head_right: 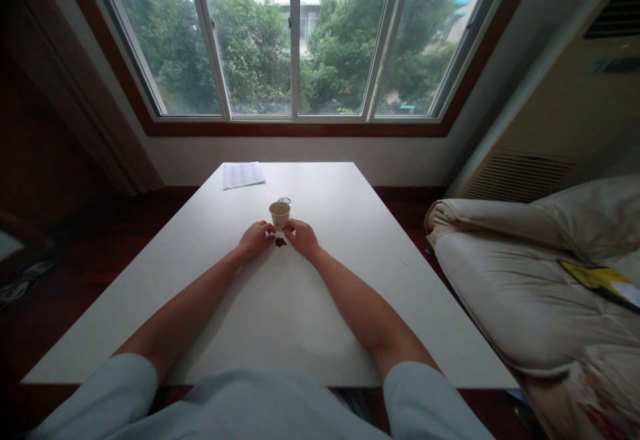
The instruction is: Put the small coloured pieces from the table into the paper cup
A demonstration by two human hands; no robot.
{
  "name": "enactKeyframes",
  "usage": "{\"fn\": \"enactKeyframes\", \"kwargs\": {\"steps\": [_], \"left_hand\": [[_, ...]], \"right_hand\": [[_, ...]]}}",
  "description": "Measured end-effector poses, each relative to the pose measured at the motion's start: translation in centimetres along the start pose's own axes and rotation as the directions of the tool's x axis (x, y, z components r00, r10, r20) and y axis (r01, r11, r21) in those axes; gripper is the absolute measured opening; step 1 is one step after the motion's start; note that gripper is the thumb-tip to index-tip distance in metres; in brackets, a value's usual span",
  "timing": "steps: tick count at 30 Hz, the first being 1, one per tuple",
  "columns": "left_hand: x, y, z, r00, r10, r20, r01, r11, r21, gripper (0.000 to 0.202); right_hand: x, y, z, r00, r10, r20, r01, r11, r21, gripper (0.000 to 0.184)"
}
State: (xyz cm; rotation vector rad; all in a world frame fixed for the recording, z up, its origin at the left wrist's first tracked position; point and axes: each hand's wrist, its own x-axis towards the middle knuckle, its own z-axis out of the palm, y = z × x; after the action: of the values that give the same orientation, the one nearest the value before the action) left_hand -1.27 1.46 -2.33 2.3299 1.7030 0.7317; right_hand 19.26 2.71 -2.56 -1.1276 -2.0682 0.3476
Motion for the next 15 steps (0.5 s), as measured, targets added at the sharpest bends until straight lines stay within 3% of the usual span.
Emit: {"fn": "enactKeyframes", "kwargs": {"steps": [7,15], "left_hand": [[0.0,0.2,-0.2,1.000,0.002,0.008,-0.002,1.000,0.007,0.014],[-0.1,-0.2,-0.5,0.999,-0.041,0.015,0.041,0.999,0.000,0.011]], "right_hand": [[0.3,-0.6,-0.5,0.991,-0.028,-0.132,0.037,0.997,0.063,0.014],[0.8,-1.4,-0.8,0.966,0.031,-0.256,0.005,0.991,0.137,0.019]]}}
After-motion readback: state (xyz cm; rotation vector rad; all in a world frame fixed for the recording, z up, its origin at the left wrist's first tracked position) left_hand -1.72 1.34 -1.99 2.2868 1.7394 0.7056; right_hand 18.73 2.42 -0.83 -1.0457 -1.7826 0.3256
